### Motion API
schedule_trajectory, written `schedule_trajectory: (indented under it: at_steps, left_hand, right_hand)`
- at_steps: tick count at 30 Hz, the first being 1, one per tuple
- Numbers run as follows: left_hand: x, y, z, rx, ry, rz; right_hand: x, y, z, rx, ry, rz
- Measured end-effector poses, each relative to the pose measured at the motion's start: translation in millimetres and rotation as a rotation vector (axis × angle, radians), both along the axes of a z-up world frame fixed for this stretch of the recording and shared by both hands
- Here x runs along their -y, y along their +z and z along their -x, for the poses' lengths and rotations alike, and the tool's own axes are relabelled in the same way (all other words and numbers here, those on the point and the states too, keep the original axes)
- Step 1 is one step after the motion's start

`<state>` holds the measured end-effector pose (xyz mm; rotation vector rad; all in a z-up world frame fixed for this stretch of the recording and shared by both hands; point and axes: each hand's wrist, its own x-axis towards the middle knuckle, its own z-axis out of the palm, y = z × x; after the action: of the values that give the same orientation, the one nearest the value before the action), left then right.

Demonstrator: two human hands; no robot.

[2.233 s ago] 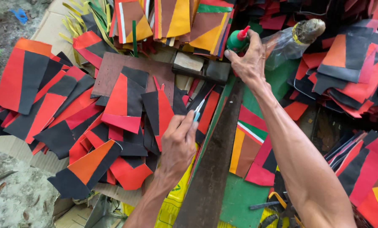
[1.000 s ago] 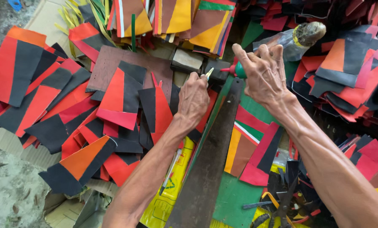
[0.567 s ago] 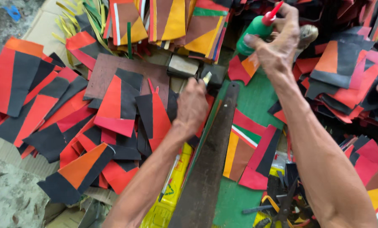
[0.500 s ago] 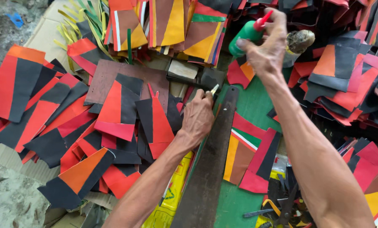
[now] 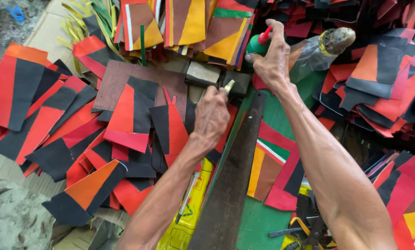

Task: The person uses a utility knife and a metal ruler to cut red and black foam sheets into small rectangular pieces on a green work surface. The person repeatedly aligns the ruler, scores the material, and separates the cut pieces, stacking them on the table.

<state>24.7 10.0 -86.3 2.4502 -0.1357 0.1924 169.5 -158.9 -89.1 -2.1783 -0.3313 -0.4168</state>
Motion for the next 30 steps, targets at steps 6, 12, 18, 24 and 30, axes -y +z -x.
schedule_trajectory:
  at_steps: [6, 12, 18, 24, 30]
  left_hand:
    - [-3.5, 1.4, 2.2, 0.039, 0.01, -0.008]
    - [-1.8, 8.5, -4.5, 0.041, -0.017, -0.011]
    - [-0.9, 9.7, -3.3, 0.021, -0.028, 0.01]
    - [-2.4, 2.6, 1.3, 0.084, -0.021, -0.014]
    - [-5.1, -3.5, -3.2, 0.114, -0.018, -0.001]
  right_hand:
    - [1.1, -20.6, -8.6, 0.086, 0.01, 0.2]
    - [-1.9, -10.4, -21.3, -0.16, -0.073, 0.331]
    - [5.3, 20.6, 6.9, -0.027, 0.036, 0.155]
    - [33.6, 36.2, 150.1, 0.056, -0.016, 0.251]
    - [20.4, 42.1, 243.6, -0.205, 0.203, 0.454]
